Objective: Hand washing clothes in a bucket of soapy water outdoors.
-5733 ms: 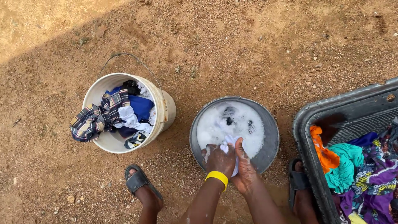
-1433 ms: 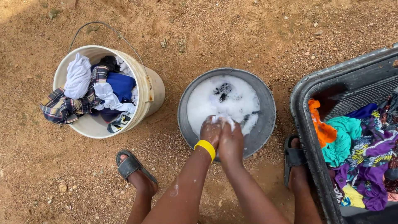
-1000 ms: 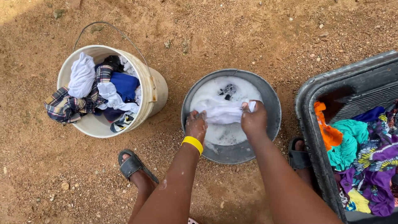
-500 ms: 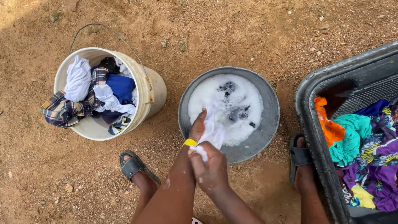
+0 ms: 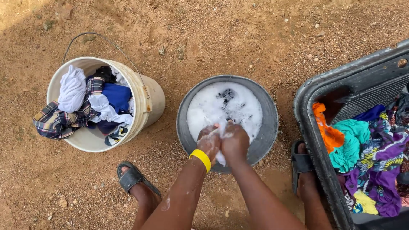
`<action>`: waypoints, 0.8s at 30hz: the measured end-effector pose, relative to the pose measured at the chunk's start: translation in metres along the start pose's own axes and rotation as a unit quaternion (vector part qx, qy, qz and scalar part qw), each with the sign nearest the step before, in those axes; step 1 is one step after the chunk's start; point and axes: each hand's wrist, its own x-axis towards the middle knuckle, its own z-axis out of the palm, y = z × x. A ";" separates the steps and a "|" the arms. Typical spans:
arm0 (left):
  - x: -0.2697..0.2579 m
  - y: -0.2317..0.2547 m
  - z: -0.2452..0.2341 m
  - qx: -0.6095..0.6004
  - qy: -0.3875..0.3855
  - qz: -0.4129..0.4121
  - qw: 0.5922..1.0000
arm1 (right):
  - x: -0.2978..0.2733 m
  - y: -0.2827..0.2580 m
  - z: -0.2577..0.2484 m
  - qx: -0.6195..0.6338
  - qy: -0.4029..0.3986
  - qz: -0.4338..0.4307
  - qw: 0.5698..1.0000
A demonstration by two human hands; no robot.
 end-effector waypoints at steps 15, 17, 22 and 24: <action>-0.081 0.051 -0.011 -0.319 -0.163 -0.015 0.933 | -0.064 -0.110 -0.023 -0.062 -0.102 -0.172 0.978; -0.055 0.046 -0.033 -0.359 -0.314 -0.049 0.878 | -0.102 -0.121 -0.030 -0.107 -0.112 -0.244 0.957; -0.101 0.073 -0.030 -0.333 -0.338 -0.074 0.877 | -0.085 -0.086 -0.022 -0.119 -0.148 -0.383 0.904; -0.116 0.068 -0.010 -0.323 -0.104 -0.010 0.941 | -0.031 -0.058 -0.016 -0.018 -0.037 -0.207 0.977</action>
